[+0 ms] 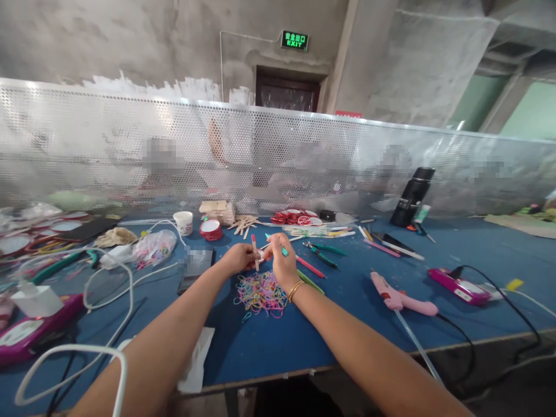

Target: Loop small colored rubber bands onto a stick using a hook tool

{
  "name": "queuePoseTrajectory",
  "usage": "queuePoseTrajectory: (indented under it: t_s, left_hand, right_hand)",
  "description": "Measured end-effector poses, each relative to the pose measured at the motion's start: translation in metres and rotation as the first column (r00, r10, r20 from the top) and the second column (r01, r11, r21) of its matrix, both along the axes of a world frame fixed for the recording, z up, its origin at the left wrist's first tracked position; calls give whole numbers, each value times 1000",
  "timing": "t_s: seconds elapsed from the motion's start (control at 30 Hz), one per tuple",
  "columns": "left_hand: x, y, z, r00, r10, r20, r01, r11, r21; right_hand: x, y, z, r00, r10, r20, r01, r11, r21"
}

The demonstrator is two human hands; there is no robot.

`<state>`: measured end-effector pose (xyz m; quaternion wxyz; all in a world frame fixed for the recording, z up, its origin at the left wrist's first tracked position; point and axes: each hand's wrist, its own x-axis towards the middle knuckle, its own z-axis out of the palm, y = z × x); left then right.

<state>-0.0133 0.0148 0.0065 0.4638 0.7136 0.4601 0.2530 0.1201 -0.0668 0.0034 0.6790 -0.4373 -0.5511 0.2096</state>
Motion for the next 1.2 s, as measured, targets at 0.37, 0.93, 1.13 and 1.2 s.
queuePoseTrajectory:
  t_s: [0.37, 0.93, 1.13, 1.2]
  left_hand:
    - [1, 0, -1, 1000, 10, 12, -10, 1000, -8]
    - [2, -10, 8, 1000, 5, 14, -5, 1000, 7]
    - [1, -9, 7, 1000, 12, 6, -12, 1000, 23]
    - [1, -9, 6, 1000, 14, 11, -14, 999, 29]
  right_hand:
    - [1, 2, -10, 974, -83, 209, 80, 997, 24]
    - [4, 0, -10, 899, -204, 387, 174, 978, 111]
    - [4, 2, -11, 910, -187, 369, 144, 979, 141]
    - [4, 1, -11, 911, -186, 367, 143, 980, 140]
